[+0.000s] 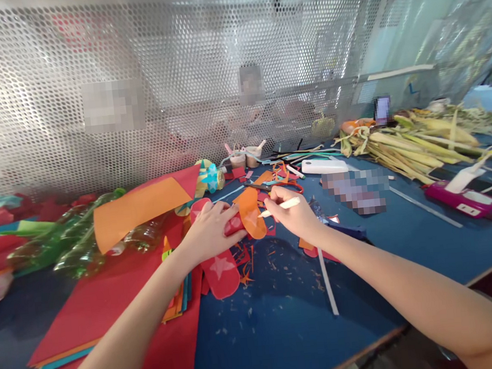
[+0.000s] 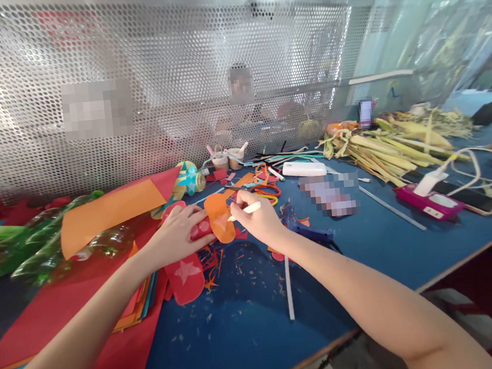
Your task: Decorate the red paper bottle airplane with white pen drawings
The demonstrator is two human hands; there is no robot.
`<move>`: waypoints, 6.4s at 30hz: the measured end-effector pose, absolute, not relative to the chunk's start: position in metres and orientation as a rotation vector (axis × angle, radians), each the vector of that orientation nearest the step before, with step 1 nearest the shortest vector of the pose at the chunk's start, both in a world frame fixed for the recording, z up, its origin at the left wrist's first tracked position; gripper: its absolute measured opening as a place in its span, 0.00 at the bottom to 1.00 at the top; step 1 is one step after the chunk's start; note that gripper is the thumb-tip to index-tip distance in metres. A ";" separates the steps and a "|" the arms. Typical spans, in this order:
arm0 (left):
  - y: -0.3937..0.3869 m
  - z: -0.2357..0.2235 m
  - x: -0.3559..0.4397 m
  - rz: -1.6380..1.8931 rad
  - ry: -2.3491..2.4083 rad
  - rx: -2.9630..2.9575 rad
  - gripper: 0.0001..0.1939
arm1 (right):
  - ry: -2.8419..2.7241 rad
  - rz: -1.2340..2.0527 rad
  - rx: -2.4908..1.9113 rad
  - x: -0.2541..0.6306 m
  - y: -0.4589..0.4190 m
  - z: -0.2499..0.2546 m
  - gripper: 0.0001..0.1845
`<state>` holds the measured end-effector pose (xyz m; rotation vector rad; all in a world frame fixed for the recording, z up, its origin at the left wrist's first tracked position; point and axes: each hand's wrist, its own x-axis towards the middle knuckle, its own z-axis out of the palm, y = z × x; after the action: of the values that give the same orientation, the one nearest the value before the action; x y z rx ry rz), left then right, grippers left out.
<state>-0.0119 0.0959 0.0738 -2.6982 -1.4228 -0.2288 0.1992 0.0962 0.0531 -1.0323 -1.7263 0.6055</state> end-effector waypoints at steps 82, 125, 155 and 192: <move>0.098 0.072 -0.013 -0.245 -1.420 -2.696 0.25 | -1.765 0.566 -1.114 0.200 0.092 0.058 0.12; 0.096 0.082 -0.019 -0.735 -1.577 -2.761 0.29 | -1.188 0.842 -0.885 0.206 0.109 0.060 0.20; 0.044 0.104 -0.050 -1.671 -1.934 -2.515 0.25 | -1.692 0.195 -0.752 0.213 0.082 0.082 0.11; 0.036 0.055 -0.106 -0.992 -2.029 -2.810 0.24 | -2.424 0.211 -1.473 0.219 0.113 0.036 0.20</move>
<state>-0.1058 0.0363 0.0549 -2.8103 -2.0286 -0.9918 0.2194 0.1127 0.0363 -1.4726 -2.4237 0.2113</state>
